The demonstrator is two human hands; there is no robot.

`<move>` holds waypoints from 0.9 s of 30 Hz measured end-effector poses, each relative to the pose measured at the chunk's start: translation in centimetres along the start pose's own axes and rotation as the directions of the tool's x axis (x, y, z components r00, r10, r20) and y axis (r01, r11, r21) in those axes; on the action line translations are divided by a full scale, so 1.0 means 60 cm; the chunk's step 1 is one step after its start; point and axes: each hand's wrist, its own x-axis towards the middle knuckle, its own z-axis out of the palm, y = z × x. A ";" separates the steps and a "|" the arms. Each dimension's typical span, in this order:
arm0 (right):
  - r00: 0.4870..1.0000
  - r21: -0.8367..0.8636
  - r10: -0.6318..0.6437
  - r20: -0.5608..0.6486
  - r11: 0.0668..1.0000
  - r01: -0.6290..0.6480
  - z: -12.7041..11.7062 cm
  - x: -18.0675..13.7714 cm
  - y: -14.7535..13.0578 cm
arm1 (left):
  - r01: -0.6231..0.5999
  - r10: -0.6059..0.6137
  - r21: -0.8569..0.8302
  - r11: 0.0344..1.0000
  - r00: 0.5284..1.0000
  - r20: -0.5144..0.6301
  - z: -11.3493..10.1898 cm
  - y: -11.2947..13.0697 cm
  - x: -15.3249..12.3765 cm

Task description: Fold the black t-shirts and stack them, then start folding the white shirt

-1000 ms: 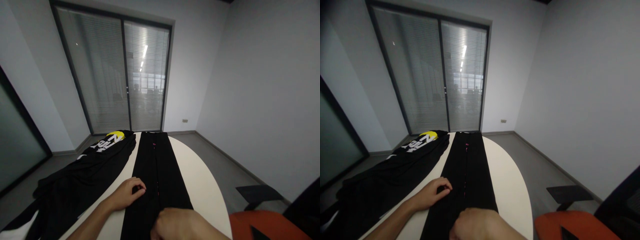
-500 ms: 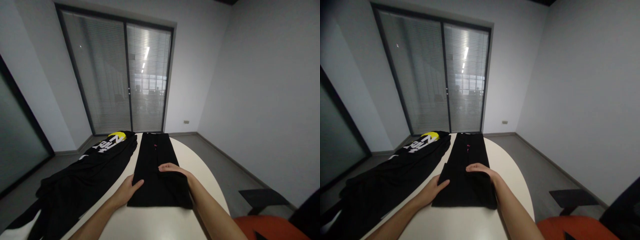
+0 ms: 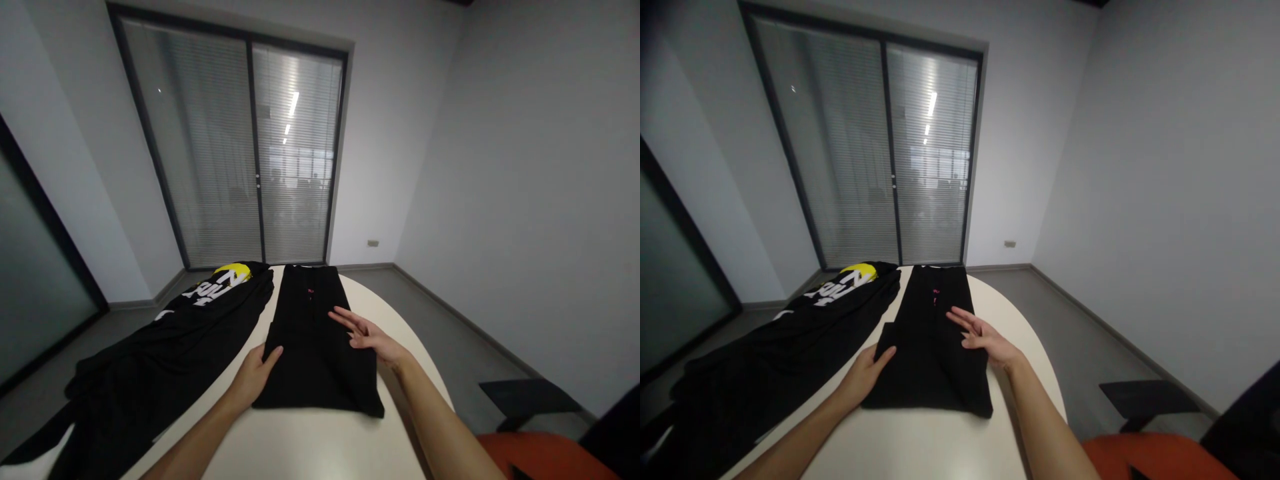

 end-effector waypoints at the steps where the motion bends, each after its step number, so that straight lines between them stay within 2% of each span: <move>1: 0.998 -0.049 0.006 -0.067 0.999 -0.009 -0.003 0.007 0.005 | -0.006 0.006 0.013 1.000 1.000 -0.007 0.000 -0.003 0.004; 4: 0.957 -0.188 0.095 -0.274 0.971 -0.150 -0.013 0.021 0.021 | -0.044 0.045 0.063 0.997 0.999 -0.015 0.001 -0.018 0.013; 6: 0.930 -0.291 0.118 -0.348 0.929 -0.227 -0.021 0.017 0.027 | -0.080 0.083 0.093 0.992 0.996 -0.024 0.000 -0.028 0.015; 10: 0.939 -0.488 0.119 -0.323 0.829 -0.273 -0.033 -0.011 0.018 | -0.097 0.113 0.213 0.972 0.991 -0.067 -0.005 -0.037 0.011; 14: 0.878 -0.599 0.241 -0.412 0.655 -0.461 -0.037 -0.038 -0.008 | -0.076 0.093 0.263 0.962 0.994 -0.050 -0.009 -0.032 0.008; 16: 0.870 -0.574 0.311 -0.384 0.657 -0.488 -0.036 -0.047 -0.018 | -0.079 0.093 0.250 0.965 0.995 -0.043 -0.008 -0.030 0.008; 18: 0.890 -0.529 0.350 -0.291 0.717 -0.455 -0.031 -0.052 -0.022 | -0.082 0.097 0.246 0.966 0.994 -0.051 -0.007 -0.033 0.008; 21: 0.928 -0.455 0.306 -0.211 0.810 -0.371 -0.023 -0.051 -0.019 | -0.084 0.100 0.225 0.971 0.993 -0.061 -0.004 -0.042 0.007; 23: 0.955 -0.404 0.213 -0.205 0.870 -0.281 -0.020 -0.045 -0.015 | -0.088 0.098 0.176 0.980 0.994 -0.052 -0.004 -0.045 0.006; 25: 0.971 -0.386 0.064 -0.231 0.910 -0.152 -0.021 -0.034 -0.010 | -0.098 0.102 0.110 0.989 0.994 -0.033 -0.004 -0.043 0.007; 27: 0.954 -0.413 -0.104 -0.281 0.911 -0.022 -0.026 -0.022 -0.003 | -0.113 0.115 0.053 0.992 0.993 -0.034 -0.004 -0.040 0.011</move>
